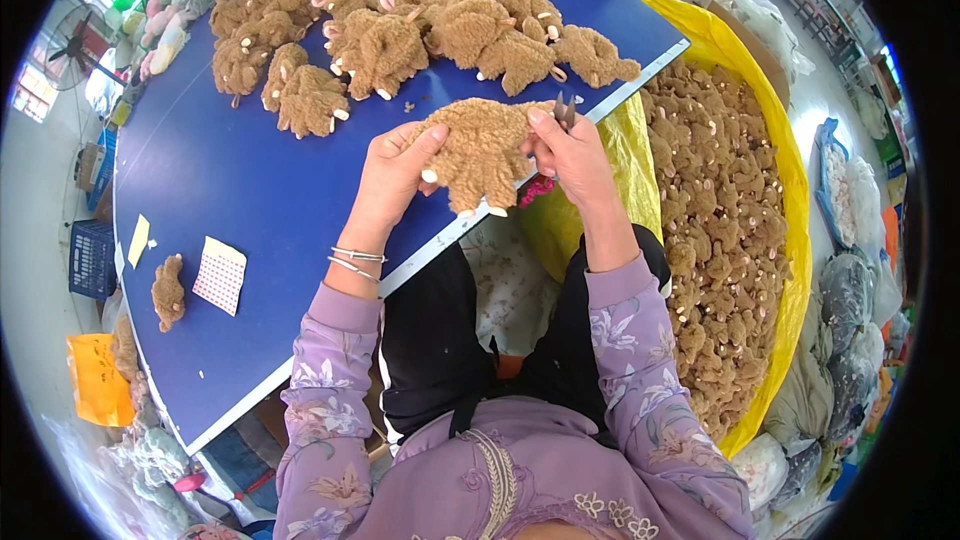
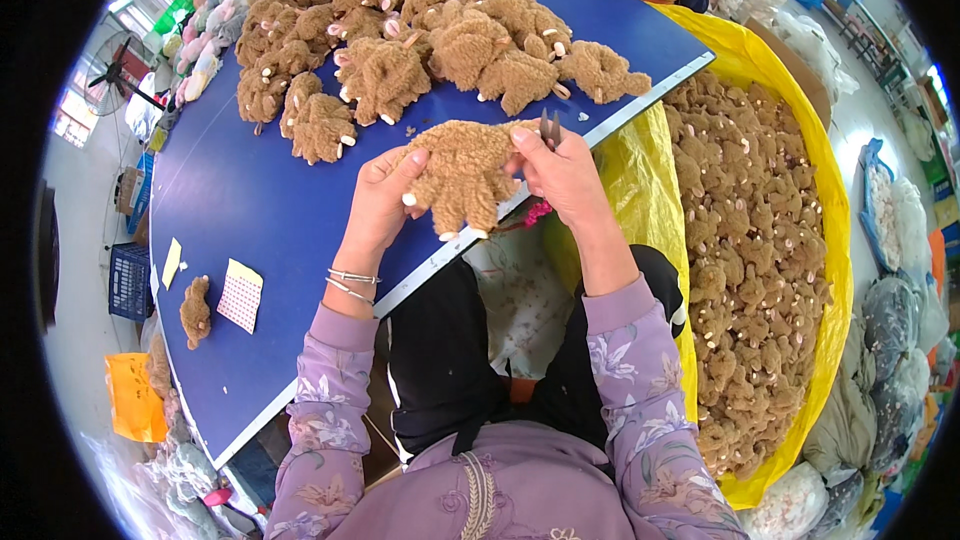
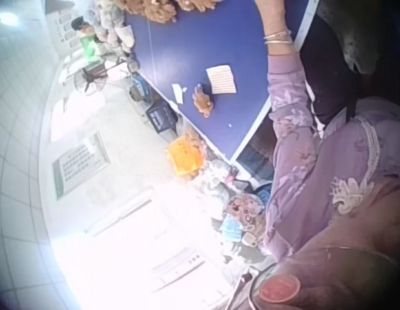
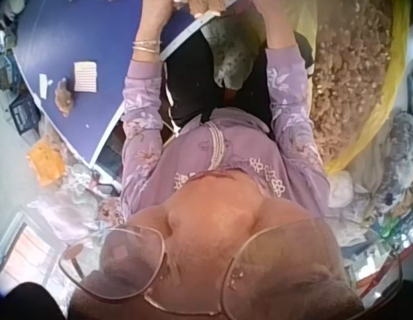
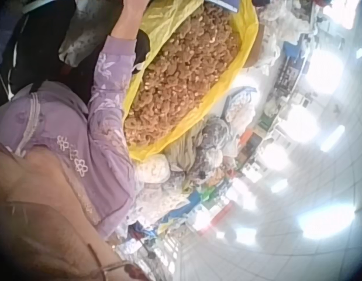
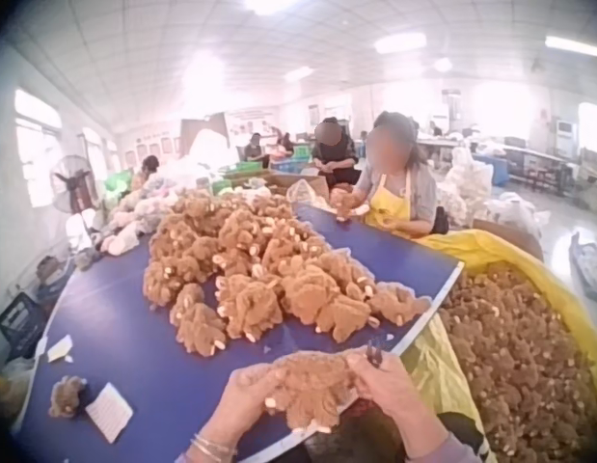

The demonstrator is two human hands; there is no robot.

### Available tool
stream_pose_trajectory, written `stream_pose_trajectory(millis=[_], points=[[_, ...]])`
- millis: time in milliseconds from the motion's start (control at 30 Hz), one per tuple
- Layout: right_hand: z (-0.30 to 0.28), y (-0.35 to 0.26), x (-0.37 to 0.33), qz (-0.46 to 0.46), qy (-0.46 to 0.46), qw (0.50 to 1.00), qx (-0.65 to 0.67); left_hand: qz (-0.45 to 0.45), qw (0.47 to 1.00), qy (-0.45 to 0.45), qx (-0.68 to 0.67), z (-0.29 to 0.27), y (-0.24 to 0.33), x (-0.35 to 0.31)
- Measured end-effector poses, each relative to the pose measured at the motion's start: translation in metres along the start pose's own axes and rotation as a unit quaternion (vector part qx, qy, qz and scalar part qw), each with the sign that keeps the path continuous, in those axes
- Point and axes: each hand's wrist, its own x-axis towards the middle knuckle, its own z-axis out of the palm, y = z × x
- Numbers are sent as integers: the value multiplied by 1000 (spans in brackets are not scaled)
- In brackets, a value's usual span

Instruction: The person trims the fur on small brown stuffed animals using scissors. They pick up each toy, trim around the edges, and place the finished items on a blue table. The process is repeated for multiple toys.

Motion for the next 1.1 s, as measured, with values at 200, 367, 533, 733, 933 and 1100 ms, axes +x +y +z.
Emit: stream_pose_trajectory(millis=[200, 367, 533, 733, 933, 1100], points=[[-26, -30, -9, -72, 61, 992, 90, 137, 983, 122, -2, -21, 10, 13], [-69, -84, -14, -229, -10, 915, 332, 284, 821, 375, 325, -107, 15, 49], [-20, -23, 13, 0, 24, 998, 56, 154, 715, 297, 614, -118, -14, 57], [29, 11, 42, 17, -92, 992, -83, 132, 957, 196, 170, -53, -7, 22], [39, 16, 39, 10, -138, 983, -116, 15, 988, 55, -141, -20, -6, 2], [39, 20, 32, -4, -133, 990, -45, -41, 974, 45, -219, 4, 10, -2]])
